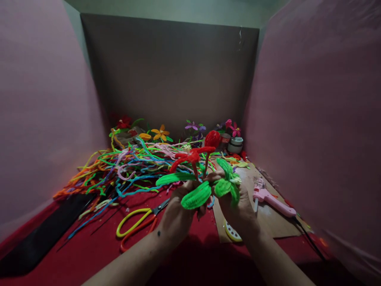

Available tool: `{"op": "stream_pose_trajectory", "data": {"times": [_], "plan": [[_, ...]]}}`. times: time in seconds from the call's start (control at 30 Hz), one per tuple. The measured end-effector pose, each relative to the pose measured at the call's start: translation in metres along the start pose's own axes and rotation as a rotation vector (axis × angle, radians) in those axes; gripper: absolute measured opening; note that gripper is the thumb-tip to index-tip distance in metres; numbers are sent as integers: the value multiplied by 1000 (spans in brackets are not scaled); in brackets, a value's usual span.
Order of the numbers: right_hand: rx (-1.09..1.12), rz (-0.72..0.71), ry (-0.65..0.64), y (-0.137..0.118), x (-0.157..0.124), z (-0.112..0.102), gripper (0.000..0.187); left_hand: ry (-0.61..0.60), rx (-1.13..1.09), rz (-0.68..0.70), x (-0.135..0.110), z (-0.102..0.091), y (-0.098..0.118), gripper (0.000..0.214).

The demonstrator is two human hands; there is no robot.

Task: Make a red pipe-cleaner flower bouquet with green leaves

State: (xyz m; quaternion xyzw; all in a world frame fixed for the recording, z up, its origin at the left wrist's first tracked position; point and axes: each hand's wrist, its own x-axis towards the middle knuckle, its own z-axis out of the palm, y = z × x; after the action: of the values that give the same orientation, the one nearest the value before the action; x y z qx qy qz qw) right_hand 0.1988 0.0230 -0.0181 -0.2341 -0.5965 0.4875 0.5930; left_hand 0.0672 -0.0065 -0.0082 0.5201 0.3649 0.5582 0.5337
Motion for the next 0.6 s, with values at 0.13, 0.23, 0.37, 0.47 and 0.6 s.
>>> {"op": "stream_pose_trajectory", "data": {"times": [0.13, 0.23, 0.37, 0.47, 0.6], "plan": [[32, -6, 25, -4, -2, 1, 11, 12, -205, -73, 0, 2, -3, 22], [26, -32, -9, -8, -3, 2, 9, -16, -380, -142, -1, 3, -2, 22], [34, -41, -57, -6, -6, -2, 6, -69, -382, -230, -4, -2, -4, 14], [-8, -35, -40, -1, -7, -7, 2, -137, -422, -259, -4, -5, -4, 11], [-22, -47, -21, -7, -6, -11, 4, -250, -503, -287, -4, -7, -4, 12]]}}
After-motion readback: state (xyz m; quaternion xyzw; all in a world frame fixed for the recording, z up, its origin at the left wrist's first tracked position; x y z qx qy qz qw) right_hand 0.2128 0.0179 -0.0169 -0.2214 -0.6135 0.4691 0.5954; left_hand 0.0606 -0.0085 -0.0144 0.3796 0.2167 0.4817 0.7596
